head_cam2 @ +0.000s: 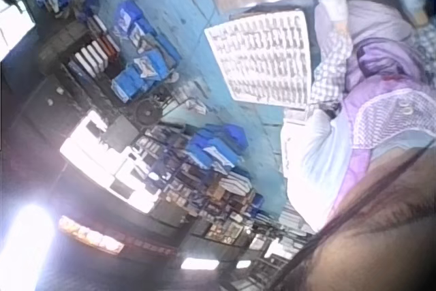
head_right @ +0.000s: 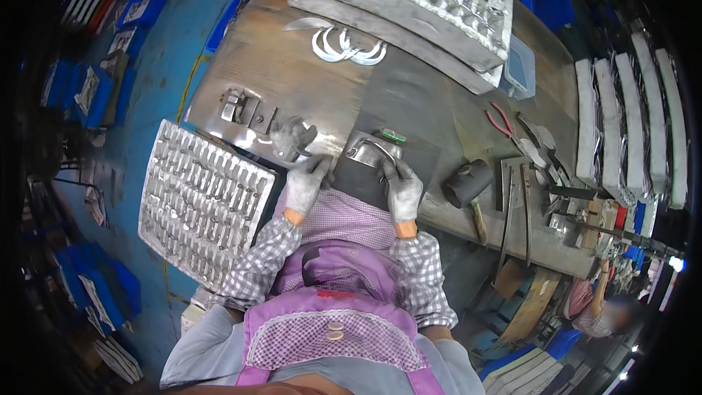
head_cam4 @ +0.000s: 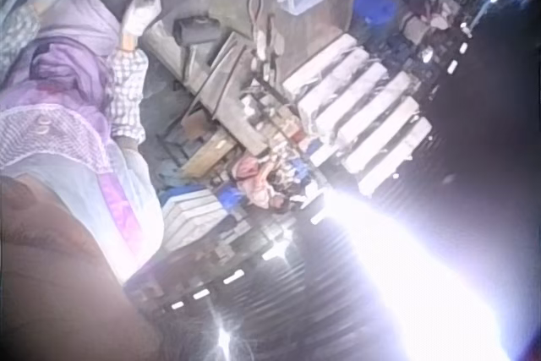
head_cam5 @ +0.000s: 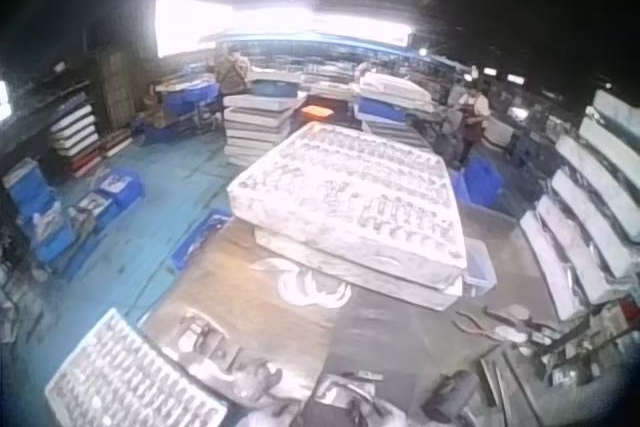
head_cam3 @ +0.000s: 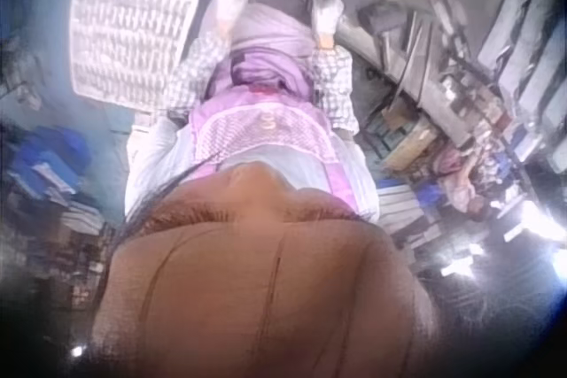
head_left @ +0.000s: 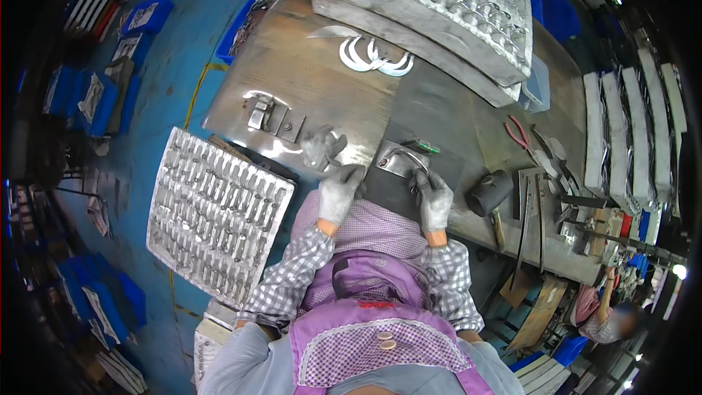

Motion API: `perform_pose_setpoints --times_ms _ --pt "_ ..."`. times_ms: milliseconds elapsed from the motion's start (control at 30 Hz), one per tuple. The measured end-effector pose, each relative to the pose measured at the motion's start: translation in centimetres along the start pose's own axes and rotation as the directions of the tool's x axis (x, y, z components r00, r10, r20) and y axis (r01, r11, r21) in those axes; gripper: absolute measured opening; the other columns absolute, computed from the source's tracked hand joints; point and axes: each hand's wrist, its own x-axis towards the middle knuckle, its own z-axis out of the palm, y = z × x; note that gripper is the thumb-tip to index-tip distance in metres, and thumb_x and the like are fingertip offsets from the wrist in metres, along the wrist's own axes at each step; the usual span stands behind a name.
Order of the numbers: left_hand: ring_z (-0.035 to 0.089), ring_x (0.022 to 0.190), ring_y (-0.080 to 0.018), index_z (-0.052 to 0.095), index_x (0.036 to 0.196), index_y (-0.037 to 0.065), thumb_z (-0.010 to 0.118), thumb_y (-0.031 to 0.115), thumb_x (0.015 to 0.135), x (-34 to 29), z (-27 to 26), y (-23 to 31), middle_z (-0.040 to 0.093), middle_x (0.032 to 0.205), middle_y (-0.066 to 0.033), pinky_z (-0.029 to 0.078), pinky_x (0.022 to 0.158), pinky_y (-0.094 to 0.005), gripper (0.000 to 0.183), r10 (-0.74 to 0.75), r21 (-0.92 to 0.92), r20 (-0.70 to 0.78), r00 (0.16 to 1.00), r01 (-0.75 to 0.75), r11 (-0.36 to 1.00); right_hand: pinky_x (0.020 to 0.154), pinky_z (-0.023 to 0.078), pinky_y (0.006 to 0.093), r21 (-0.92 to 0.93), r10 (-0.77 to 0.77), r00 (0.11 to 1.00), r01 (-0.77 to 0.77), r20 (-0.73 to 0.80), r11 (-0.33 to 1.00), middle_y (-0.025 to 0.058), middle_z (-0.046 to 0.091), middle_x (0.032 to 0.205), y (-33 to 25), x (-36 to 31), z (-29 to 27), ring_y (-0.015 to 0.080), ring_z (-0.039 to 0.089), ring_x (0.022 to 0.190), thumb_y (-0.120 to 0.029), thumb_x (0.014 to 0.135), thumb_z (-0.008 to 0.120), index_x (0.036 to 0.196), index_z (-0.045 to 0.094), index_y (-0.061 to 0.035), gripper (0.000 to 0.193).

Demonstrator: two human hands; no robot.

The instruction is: The person sorts semi-circular metal components by hand, placing them into partitioned storage trays.

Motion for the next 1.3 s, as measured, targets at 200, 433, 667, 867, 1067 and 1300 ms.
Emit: perform_pose_setpoints --times_ms 200,433,667,867,1067,1300 --pt "0.066 0.082 -0.0289 0.073 0.093 0.007 0.079 0.03 0.084 4.7 4.1 0.6 0.069 0.092 -0.0108 0.053 0.076 -0.0385 0.025 0.413 0.576 0.041 0.91 -0.36 0.734 0.068 0.049 0.0252 -0.071 -0.191 0.976 0.184 -0.103 0.98 0.004 0.07 0.08 2.3 1.7 -0.3 0.0092 0.061 0.073 -0.014 0.094 0.075 0.109 0.074 0.0016 0.022" --pt "0.06 0.069 -0.0191 0.067 0.089 0.003 0.086 0.018 0.078 4.8 4.7 0.0 0.066 0.08 -0.0067 0.051 0.067 -0.0334 0.027 0.445 0.592 -0.005 0.896 -0.356 0.723 0.081 0.051 0.0292 -0.054 -0.301 0.932 0.297 -0.201 0.953 0.0041 0.071 0.1 2.6 4.0 -3.0 0.0173 0.067 0.095 -0.007 0.087 0.075 0.105 0.078 -0.0071 0.018" --pt "0.058 0.06 -0.0176 0.066 0.082 0.005 0.088 0.026 0.077 5.5 5.2 1.4 0.065 0.069 -0.004 0.05 0.061 -0.0325 0.031 0.107 0.511 0.004 0.994 -0.094 0.855 0.075 0.051 0.0387 -0.467 -0.643 0.76 0.537 -0.094 0.702 0.0037 0.068 0.088 4.3 4.8 -3.2 0.0252 0.064 0.082 -0.01 0.078 0.079 0.1 0.079 -0.012 0.021" --pt "0.063 0.063 -0.0214 0.068 0.085 0.007 0.085 0.036 0.08 5.5 5.1 1.0 0.07 0.075 -0.0064 0.051 0.062 -0.0358 0.034 0.202 0.604 0.018 0.979 -0.171 0.778 0.074 0.051 0.0387 -0.516 -0.583 0.812 0.488 -0.027 0.704 0.0045 0.068 0.087 2.7 4.4 -3.4 0.0248 0.064 0.081 -0.016 0.076 0.082 0.106 0.077 -0.0115 0.03" --pt "0.069 0.076 -0.0291 0.068 0.099 0.006 0.077 0.042 0.086 5.1 3.4 -1.1 0.071 0.086 -0.0143 0.054 0.071 -0.0417 0.039 0.237 0.635 -0.059 0.97 -0.147 0.759 0.077 0.054 0.0297 -0.24 -0.386 0.921 0.387 0.051 0.89 0.0068 0.069 0.097 1.4 3.8 -1.9 0.0149 0.067 0.087 -0.007 0.078 0.083 0.119 0.072 -0.0026 0.042" --pt "0.068 0.066 -0.0096 0.065 0.115 0.001 0.055 0.053 0.102 -3.5 -0.7 -0.5 0.066 0.079 -0.0035 0.052 0.057 -0.0253 0.055 -0.111 -0.188 0.219 0.969 0.153 0.97 0.073 0.044 0.046 -0.624 -0.855 0.424 0.765 0.299 0.161 0.0083 0.059 0.086 3.8 -1.8 1.6 0.0294 0.056 0.08 0.0 0.069 0.062 0.091 0.074 -0.0174 0.031"
